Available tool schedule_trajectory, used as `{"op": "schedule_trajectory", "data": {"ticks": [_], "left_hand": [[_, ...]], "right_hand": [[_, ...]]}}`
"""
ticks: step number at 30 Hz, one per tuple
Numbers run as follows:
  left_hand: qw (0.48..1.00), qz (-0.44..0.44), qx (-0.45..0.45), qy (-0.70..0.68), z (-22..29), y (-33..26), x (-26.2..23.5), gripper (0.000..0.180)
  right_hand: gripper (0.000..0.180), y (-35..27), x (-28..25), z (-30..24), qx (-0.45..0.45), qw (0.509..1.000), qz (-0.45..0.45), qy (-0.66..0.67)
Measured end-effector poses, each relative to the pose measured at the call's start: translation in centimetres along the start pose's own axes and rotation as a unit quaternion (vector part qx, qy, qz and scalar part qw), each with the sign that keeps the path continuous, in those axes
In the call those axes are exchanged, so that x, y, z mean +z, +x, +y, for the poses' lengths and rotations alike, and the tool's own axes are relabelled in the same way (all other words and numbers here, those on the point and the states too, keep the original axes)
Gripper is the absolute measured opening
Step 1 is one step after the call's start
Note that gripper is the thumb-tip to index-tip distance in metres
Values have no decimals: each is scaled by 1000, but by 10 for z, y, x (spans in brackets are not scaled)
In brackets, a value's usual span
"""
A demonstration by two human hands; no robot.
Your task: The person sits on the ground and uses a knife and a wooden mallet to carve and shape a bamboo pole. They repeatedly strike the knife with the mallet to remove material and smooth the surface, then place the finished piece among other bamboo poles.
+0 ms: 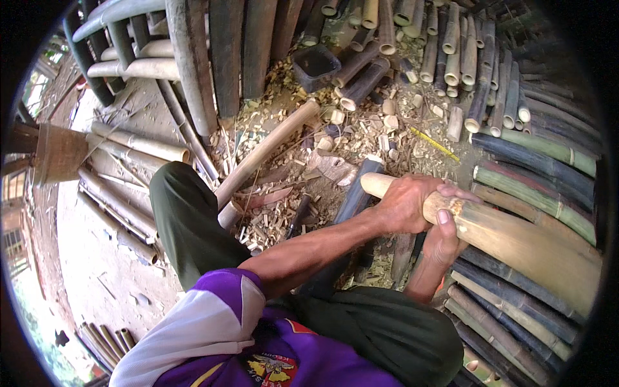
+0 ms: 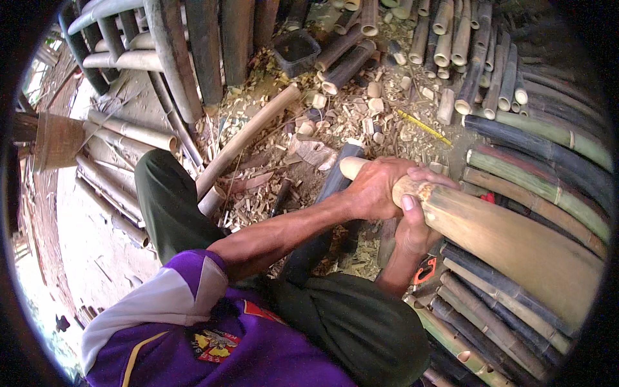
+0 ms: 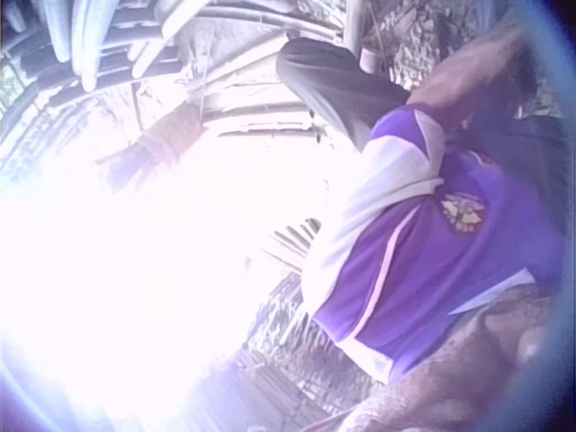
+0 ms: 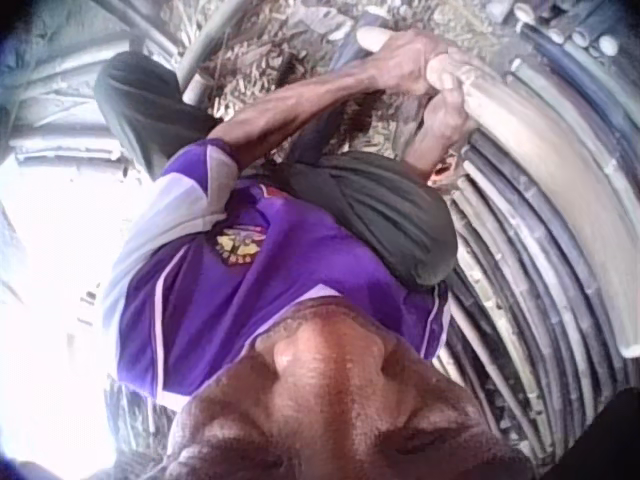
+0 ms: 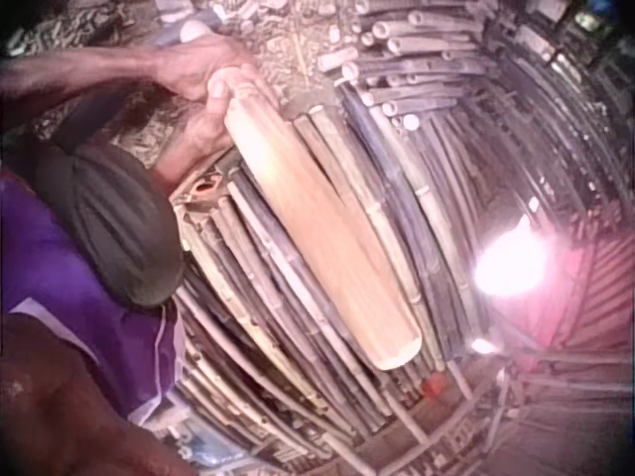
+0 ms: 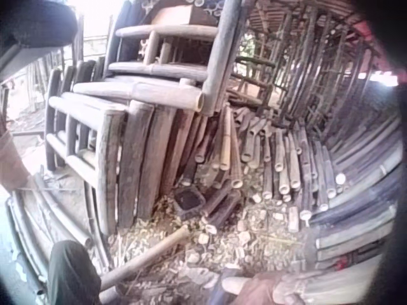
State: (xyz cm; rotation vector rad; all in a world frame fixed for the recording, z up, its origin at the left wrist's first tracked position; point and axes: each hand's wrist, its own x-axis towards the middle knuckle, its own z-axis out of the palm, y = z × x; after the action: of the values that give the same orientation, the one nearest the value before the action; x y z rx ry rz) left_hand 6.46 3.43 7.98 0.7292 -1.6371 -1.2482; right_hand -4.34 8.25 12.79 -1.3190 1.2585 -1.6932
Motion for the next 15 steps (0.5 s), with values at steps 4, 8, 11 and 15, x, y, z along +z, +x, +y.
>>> {"op": "schedule_trajectory", "data": {"ticks": [4,8,11,15], "left_hand": [[998,28,51,10,-6,-10,8,40],[999,40,27,-4,-2,12,6,37],[1000,15,-22,2,3,12,7,40],[1000,-5,17,-1,11,-10,3,39]], "right_hand": [[49,-15,-4,6,-48,998,-36,26],[48,-1,-11,7,1,999,35,28],[47,11,-2,-5,23,1000,-6,6],[46,-21,10,-19,-46,998,-32,-9]]}}
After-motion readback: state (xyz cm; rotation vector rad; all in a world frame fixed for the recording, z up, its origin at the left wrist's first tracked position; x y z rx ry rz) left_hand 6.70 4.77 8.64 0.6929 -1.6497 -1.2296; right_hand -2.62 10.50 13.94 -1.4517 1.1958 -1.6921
